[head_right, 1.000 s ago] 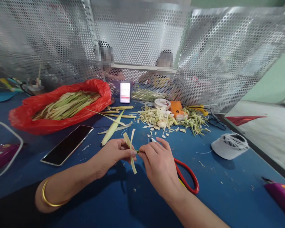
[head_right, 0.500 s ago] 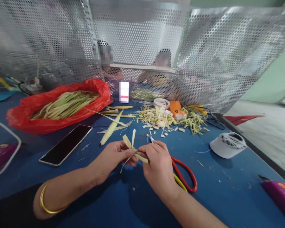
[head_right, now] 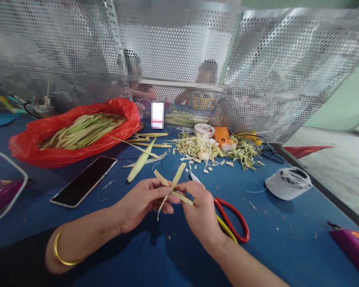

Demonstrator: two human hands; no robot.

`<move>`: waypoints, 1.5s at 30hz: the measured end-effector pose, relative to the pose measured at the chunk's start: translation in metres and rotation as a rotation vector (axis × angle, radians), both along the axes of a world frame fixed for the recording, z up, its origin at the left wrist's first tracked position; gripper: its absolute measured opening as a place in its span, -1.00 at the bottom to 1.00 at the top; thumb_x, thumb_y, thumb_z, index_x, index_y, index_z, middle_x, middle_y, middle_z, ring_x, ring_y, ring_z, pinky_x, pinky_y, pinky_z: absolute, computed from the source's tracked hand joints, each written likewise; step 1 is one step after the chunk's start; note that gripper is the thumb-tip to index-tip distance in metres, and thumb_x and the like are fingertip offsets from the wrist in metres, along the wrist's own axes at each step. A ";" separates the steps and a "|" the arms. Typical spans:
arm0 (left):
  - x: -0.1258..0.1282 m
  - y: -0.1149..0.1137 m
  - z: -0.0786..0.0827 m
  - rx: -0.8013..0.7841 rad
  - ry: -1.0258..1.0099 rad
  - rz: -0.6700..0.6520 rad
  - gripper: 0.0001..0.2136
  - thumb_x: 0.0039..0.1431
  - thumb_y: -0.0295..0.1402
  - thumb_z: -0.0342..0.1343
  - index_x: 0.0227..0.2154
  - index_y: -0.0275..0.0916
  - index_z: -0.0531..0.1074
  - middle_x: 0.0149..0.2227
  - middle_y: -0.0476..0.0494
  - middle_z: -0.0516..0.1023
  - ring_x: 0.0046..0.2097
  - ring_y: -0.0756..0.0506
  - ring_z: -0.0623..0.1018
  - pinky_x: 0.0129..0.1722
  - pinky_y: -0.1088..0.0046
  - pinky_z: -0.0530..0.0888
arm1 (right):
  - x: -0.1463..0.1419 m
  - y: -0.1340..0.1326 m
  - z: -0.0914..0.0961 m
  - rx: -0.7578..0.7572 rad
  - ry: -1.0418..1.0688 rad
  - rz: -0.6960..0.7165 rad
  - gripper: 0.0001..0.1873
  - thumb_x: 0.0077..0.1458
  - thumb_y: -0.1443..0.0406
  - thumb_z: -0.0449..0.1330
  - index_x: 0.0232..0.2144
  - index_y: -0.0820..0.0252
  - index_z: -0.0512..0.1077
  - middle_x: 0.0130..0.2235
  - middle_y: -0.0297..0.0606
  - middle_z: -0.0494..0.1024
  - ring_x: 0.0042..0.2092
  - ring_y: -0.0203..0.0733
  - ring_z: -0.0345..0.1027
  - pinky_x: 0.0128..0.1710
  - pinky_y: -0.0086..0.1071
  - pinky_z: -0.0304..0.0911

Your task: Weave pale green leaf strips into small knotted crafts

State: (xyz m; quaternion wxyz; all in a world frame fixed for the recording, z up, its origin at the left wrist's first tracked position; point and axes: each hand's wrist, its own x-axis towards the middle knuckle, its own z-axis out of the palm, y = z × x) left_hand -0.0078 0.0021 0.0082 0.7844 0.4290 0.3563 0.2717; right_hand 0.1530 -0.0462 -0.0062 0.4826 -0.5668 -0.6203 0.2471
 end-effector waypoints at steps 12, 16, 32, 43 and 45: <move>0.002 -0.005 0.002 0.123 0.121 -0.055 -0.83 0.06 -0.31 0.20 -0.38 -0.35 0.49 -0.50 -0.14 0.62 -0.54 0.00 0.55 -0.41 0.49 0.46 | 0.006 0.001 0.010 -0.262 0.418 0.069 -0.79 0.00 0.16 0.26 -0.44 0.20 0.56 -0.40 -0.25 0.59 -0.30 -0.14 0.41 -0.22 -0.31 0.26; 0.003 -0.006 0.002 0.140 0.159 -0.108 -0.90 0.04 -0.38 0.20 -0.41 -0.32 0.49 -0.52 -0.09 0.61 -0.54 0.02 0.56 -0.43 0.52 0.44 | 0.000 -0.001 0.001 -0.173 0.344 -0.031 -0.81 0.00 0.22 0.26 -0.55 0.21 0.53 -0.47 -0.30 0.55 -0.37 -0.22 0.33 -0.32 -0.38 0.22; 0.003 -0.002 0.006 0.043 0.025 0.103 -0.78 -0.01 -0.36 0.24 -0.27 -0.32 0.55 -0.31 -0.19 0.66 -0.25 -0.10 0.62 -0.15 0.41 0.47 | -0.001 -0.015 0.015 0.320 -0.383 -0.066 -0.87 0.14 0.30 0.19 -0.46 0.12 0.48 -0.44 -0.33 0.52 -0.36 -0.22 0.36 -0.25 -0.33 0.16; 0.009 -0.009 -0.007 0.139 0.013 0.188 -0.78 -0.01 -0.40 0.25 -0.25 -0.32 0.57 -0.31 -0.15 0.64 -0.41 0.00 0.54 -0.42 0.52 0.44 | -0.026 -0.010 -0.005 -0.365 0.242 0.045 -0.65 0.02 0.17 0.18 -0.71 0.20 0.37 -0.62 -0.37 0.37 -0.51 -0.31 0.19 -0.47 -0.44 0.11; 0.009 -0.009 -0.007 0.139 0.014 0.202 -0.76 -0.01 -0.41 0.25 -0.23 -0.32 0.56 -0.34 -0.14 0.64 -0.46 0.03 0.51 -0.45 0.53 0.42 | -0.026 -0.010 -0.004 -0.346 0.240 0.047 -0.66 0.03 0.18 0.16 -0.70 0.21 0.35 -0.61 -0.38 0.34 -0.49 -0.32 0.15 -0.46 -0.44 0.08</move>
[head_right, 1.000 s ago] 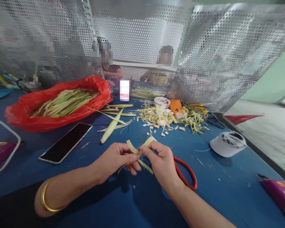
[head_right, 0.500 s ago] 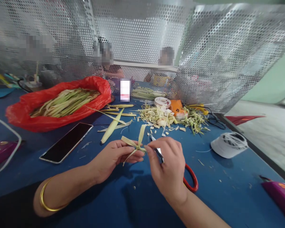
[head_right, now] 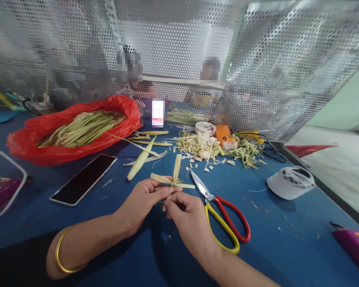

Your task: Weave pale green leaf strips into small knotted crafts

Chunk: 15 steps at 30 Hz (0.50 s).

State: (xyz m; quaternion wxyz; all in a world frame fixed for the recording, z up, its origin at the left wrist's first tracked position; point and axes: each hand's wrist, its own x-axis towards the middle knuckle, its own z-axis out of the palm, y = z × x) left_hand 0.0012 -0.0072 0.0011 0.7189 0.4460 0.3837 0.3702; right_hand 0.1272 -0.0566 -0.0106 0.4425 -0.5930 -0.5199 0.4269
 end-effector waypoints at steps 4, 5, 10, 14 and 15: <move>0.000 0.000 0.002 -0.011 -0.031 0.035 -0.82 -0.05 -0.45 0.27 -0.32 -0.32 0.57 -0.38 -0.11 0.64 -0.39 0.00 0.55 -0.36 0.53 0.45 | 0.004 -0.001 0.003 0.057 -0.050 0.094 -0.72 0.04 0.24 0.12 -0.66 0.21 0.34 -0.57 -0.37 0.36 -0.45 -0.30 0.19 -0.39 -0.43 0.11; 0.000 0.000 0.002 -0.020 -0.044 0.050 -0.83 -0.06 -0.47 0.27 -0.33 -0.31 0.57 -0.39 -0.10 0.64 -0.35 -0.01 0.57 -0.32 0.52 0.46 | 0.005 -0.001 0.004 0.068 -0.070 0.118 -0.73 0.04 0.26 0.11 -0.65 0.21 0.34 -0.56 -0.37 0.36 -0.44 -0.30 0.19 -0.38 -0.44 0.11; -0.001 0.000 -0.001 -0.051 -0.054 0.054 -0.84 -0.07 -0.46 0.28 -0.35 -0.30 0.53 -0.42 -0.11 0.64 -0.31 -0.04 0.60 -0.26 0.50 0.47 | 0.011 0.000 0.008 0.106 -0.176 0.188 -0.78 0.03 0.32 0.13 -0.63 0.20 0.37 -0.56 -0.39 0.37 -0.44 -0.31 0.22 -0.38 -0.46 0.12; -0.001 0.001 -0.002 -0.004 -0.030 -0.005 -0.88 -0.02 -0.42 0.26 -0.37 -0.33 0.54 -0.35 -0.17 0.65 -0.29 -0.05 0.59 -0.26 0.49 0.46 | 0.010 0.000 0.008 0.117 -0.230 0.211 -0.78 0.04 0.34 0.12 -0.62 0.20 0.39 -0.54 -0.39 0.39 -0.45 -0.30 0.24 -0.40 -0.45 0.12; -0.002 0.001 -0.001 -0.006 -0.021 -0.006 -0.86 -0.02 -0.42 0.26 -0.36 -0.34 0.54 -0.33 -0.18 0.65 -0.29 -0.05 0.59 -0.26 0.49 0.46 | 0.010 -0.001 0.008 0.120 -0.238 0.214 -0.77 0.04 0.33 0.12 -0.63 0.20 0.38 -0.54 -0.38 0.39 -0.44 -0.29 0.24 -0.40 -0.44 0.12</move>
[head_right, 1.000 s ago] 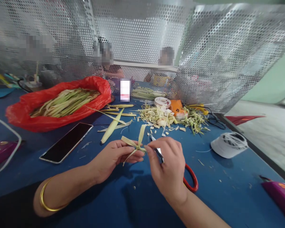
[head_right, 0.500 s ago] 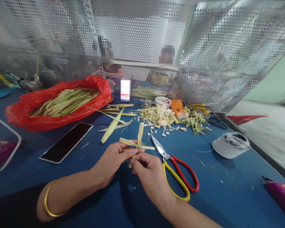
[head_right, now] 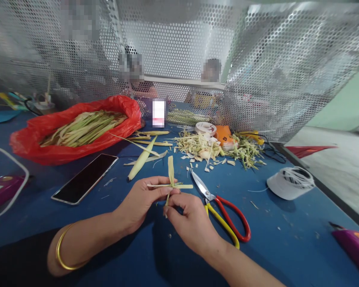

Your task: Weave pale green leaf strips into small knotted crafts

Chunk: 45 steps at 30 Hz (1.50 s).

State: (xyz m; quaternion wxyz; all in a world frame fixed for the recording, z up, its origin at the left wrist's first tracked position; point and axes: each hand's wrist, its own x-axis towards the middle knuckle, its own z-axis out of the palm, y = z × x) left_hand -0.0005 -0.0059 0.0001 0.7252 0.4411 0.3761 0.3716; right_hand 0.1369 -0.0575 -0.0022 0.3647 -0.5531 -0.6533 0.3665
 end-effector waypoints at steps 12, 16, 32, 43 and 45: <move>-0.007 0.003 0.012 -0.037 0.042 -0.023 -0.70 0.04 -0.20 0.23 -0.23 -0.31 0.51 -0.37 -0.20 0.65 -0.31 -0.11 0.61 -0.19 0.36 0.45 | 0.023 0.011 0.001 0.472 -0.134 -0.367 -0.80 0.15 0.20 0.16 -0.45 0.16 0.42 -0.41 -0.31 0.47 -0.31 -0.20 0.33 -0.27 -0.38 0.19; -0.005 -0.003 0.014 0.018 0.046 0.006 -0.67 -0.06 -0.23 0.31 -0.25 -0.31 0.52 -0.49 -0.09 0.60 -0.39 -0.06 0.57 -0.29 0.42 0.41 | 0.020 0.012 0.003 0.343 -0.122 -0.205 -0.79 0.14 0.17 0.17 -0.45 0.15 0.44 -0.41 -0.32 0.52 -0.33 -0.19 0.36 -0.27 -0.38 0.20; -0.006 -0.004 0.009 0.049 0.033 0.146 -0.78 -0.12 -0.25 0.31 -0.46 -0.29 0.51 -0.60 -0.03 0.51 -0.50 0.00 0.44 -0.43 0.49 0.31 | 0.012 0.011 -0.004 0.213 -0.020 -0.152 -0.75 0.10 0.18 0.16 -0.54 0.18 0.41 -0.53 -0.37 0.40 -0.43 -0.24 0.22 -0.40 -0.43 0.12; -0.011 0.001 0.006 0.110 0.129 -0.080 -0.72 -0.15 -0.19 0.31 -0.45 -0.32 0.53 -0.59 -0.09 0.55 -0.51 -0.03 0.49 -0.39 0.45 0.38 | 0.011 0.016 -0.002 0.036 0.351 -0.223 -0.63 -0.04 0.01 0.26 -0.53 0.22 0.44 -0.52 -0.33 0.42 -0.43 -0.23 0.24 -0.37 -0.40 0.17; -0.009 -0.002 0.006 0.125 0.151 -0.106 -0.78 -0.20 -0.27 0.32 -0.50 -0.31 0.52 -0.62 -0.07 0.53 -0.52 -0.03 0.49 -0.40 0.45 0.39 | 0.011 0.015 -0.004 0.013 0.391 -0.249 -0.64 -0.09 0.07 0.31 -0.62 0.21 0.37 -0.58 -0.39 0.33 -0.48 -0.29 0.16 -0.43 -0.42 0.12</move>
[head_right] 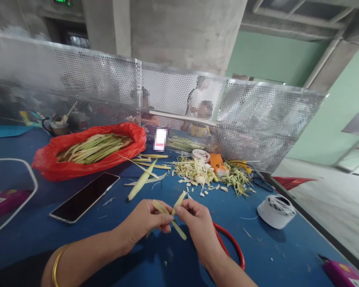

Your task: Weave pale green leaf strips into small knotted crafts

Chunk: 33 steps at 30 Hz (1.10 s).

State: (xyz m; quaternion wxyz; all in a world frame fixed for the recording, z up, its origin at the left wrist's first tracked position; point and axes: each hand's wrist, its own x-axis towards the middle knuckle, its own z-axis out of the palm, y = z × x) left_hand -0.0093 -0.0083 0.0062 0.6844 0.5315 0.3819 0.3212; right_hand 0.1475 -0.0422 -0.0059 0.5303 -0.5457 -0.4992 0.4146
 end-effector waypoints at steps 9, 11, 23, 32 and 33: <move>0.002 -0.008 0.002 0.070 0.066 0.006 -0.83 -0.15 -0.27 0.28 -0.60 -0.27 0.49 -0.66 -0.05 0.52 -0.58 -0.01 0.43 -0.48 0.48 0.35 | 0.000 -0.002 0.003 0.012 0.053 -0.005 -0.71 -0.07 0.13 0.32 -0.58 0.21 0.41 -0.58 -0.43 0.32 -0.48 -0.31 0.16 -0.41 -0.42 0.10; 0.002 -0.008 0.001 0.091 0.070 -0.014 -0.77 -0.12 -0.19 0.28 -0.60 -0.27 0.49 -0.63 -0.08 0.55 -0.55 -0.02 0.45 -0.47 0.49 0.35 | 0.001 -0.003 0.007 0.019 0.066 0.029 -0.72 -0.07 0.14 0.33 -0.58 0.22 0.42 -0.57 -0.41 0.35 -0.47 -0.30 0.18 -0.38 -0.40 0.12; 0.002 -0.004 -0.004 0.011 0.036 0.008 -0.73 -0.09 -0.15 0.28 -0.46 -0.29 0.54 -0.56 -0.09 0.57 -0.49 -0.02 0.50 -0.39 0.47 0.38 | 0.002 -0.004 0.008 0.019 0.115 0.008 -0.72 0.02 0.16 0.27 -0.58 0.21 0.39 -0.59 -0.41 0.38 -0.47 -0.31 0.19 -0.33 -0.39 0.12; 0.000 0.000 0.001 0.052 0.064 -0.019 -0.63 -0.05 -0.03 0.20 -0.50 -0.31 0.56 -0.59 -0.01 0.46 -0.53 0.01 0.42 -0.44 0.47 0.37 | 0.004 -0.004 0.009 0.058 0.069 0.018 -0.72 0.03 0.17 0.26 -0.61 0.20 0.40 -0.58 -0.38 0.41 -0.45 -0.29 0.22 -0.31 -0.39 0.13; -0.002 0.001 0.002 0.041 0.074 -0.014 -0.58 -0.01 0.02 0.15 -0.47 -0.31 0.57 -0.58 -0.02 0.46 -0.54 0.01 0.42 -0.44 0.47 0.36 | 0.006 -0.004 0.010 0.057 0.064 0.026 -0.70 0.05 0.17 0.25 -0.61 0.20 0.40 -0.58 -0.38 0.41 -0.44 -0.30 0.21 -0.31 -0.39 0.12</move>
